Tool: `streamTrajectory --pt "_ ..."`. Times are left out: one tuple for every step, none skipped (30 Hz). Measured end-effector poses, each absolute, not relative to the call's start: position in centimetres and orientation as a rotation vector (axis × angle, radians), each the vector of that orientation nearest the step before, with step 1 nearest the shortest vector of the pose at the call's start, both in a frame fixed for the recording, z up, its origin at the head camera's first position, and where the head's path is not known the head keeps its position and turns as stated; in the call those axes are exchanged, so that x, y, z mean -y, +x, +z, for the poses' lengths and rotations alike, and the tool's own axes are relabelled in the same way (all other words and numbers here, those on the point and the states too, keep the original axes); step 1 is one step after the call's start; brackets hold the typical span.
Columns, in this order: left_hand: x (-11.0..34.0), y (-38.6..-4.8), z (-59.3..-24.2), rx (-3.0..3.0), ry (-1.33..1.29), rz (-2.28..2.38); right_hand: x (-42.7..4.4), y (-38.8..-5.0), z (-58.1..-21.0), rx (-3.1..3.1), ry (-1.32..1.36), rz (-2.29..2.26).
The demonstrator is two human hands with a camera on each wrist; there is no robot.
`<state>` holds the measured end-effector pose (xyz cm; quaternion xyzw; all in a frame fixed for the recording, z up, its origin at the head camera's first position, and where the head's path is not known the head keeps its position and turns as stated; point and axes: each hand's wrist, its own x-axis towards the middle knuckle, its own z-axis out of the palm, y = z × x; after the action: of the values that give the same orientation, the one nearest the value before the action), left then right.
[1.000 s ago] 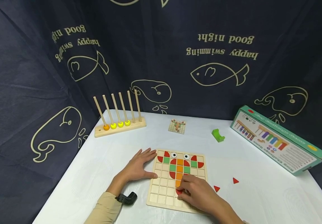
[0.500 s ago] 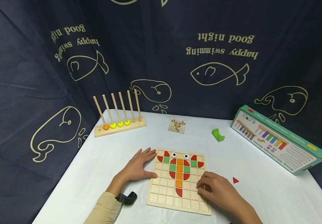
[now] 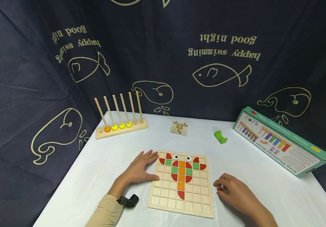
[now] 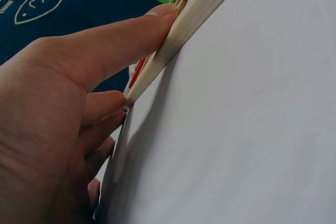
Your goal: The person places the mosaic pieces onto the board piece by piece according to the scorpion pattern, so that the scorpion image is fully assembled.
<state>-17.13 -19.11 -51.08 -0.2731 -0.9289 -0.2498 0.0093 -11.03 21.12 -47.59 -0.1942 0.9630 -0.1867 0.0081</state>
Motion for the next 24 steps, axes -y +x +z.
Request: streamTrajectory --pt "19.1 -17.1 -51.0 2.900 -0.854 -0.781 -21.3 -11.0 -47.5 -3.003 -0.600 -0.578" --pt "19.1 -17.1 -51.0 2.901 -0.855 -0.781 -21.4 -11.0 -47.5 -2.990 -0.601 -0.581" --pt "19.1 -17.1 -51.0 2.903 -0.856 -0.779 -21.6 -11.0 -47.4 -2.978 -0.606 -0.583" --pt "19.1 -17.1 -51.0 2.903 -0.858 -0.783 -21.7 -10.9 -47.4 -2.964 -0.616 -0.585" --pt "19.1 -17.1 -51.0 2.904 -0.861 -0.781 -21.8 -10.8 -47.3 -2.951 -0.623 -0.587" --pt "19.1 -17.1 -51.0 2.904 -0.861 -0.785 -22.0 -10.8 -47.3 -2.938 -0.627 -0.585" --pt "19.1 -17.1 -51.0 2.902 -0.861 -0.784 -22.0 -10.7 -47.3 -2.929 -0.628 -0.582" --pt "19.1 -17.1 -51.0 2.902 -0.858 -0.781 -22.1 -10.6 -47.3 -2.922 -0.626 -0.577" --pt "19.1 -17.1 -51.0 2.900 -0.856 -0.783 -22.1 -10.5 -47.3 -2.919 -0.626 -0.571" --pt "19.1 -17.1 -51.0 2.900 -0.855 -0.784 -22.1 -10.5 -47.4 -2.920 -0.619 -0.564" --pt "19.1 -17.1 -51.0 2.903 -0.853 -0.781 -22.0 -10.5 -47.4 -2.923 -0.608 -0.556" --pt "19.1 -17.1 -51.0 2.903 -0.851 -0.782 -21.9 -10.5 -47.5 -2.929 -0.597 -0.545" --pt "19.1 -17.0 -51.0 2.906 -0.849 -0.778 -21.8 -10.5 -47.5 -2.935 -0.589 -0.537" --pt "19.1 -17.0 -51.1 2.910 -0.846 -0.780 -21.7 -10.6 -47.6 -2.940 -0.584 -0.531" --pt "19.1 -17.0 -51.1 2.913 -0.844 -0.785 -21.6 -10.7 -47.6 -2.945 -0.573 -0.525" --pt "19.1 -17.0 -51.1 2.916 -0.842 -0.785 -21.5 -10.8 -47.7 -2.952 -0.563 -0.516" --pt "19.1 -17.0 -51.1 2.915 -0.841 -0.789 -21.3 -10.9 -47.7 -2.958 -0.556 -0.514" --pt "19.2 -17.0 -51.2 2.915 -0.839 -0.786 -21.2 -10.9 -47.7 -2.961 -0.558 -0.519" --pt "19.2 -17.0 -51.2 2.917 -0.838 -0.783 -21.2 -11.0 -47.7 -2.961 -0.565 -0.529" --pt "19.2 -17.0 -51.2 2.915 -0.837 -0.782 -21.1 -11.0 -47.7 -2.964 -0.565 -0.538" --pt "19.2 -17.0 -51.2 2.915 -0.837 -0.778 -20.9 -11.1 -47.7 -2.968 -0.571 -0.549" --pt "19.2 -17.0 -51.2 2.915 -0.837 -0.773 -20.8 -11.1 -47.7 -2.971 -0.585 -0.566" --pt "19.2 -17.1 -51.2 2.913 -0.837 -0.773 -20.7 -11.2 -47.6 -2.972 -0.601 -0.587" --pt "19.2 -17.1 -51.2 2.914 -0.836 -0.767 -20.6 -11.2 -47.6 -2.974 -0.619 -0.607"
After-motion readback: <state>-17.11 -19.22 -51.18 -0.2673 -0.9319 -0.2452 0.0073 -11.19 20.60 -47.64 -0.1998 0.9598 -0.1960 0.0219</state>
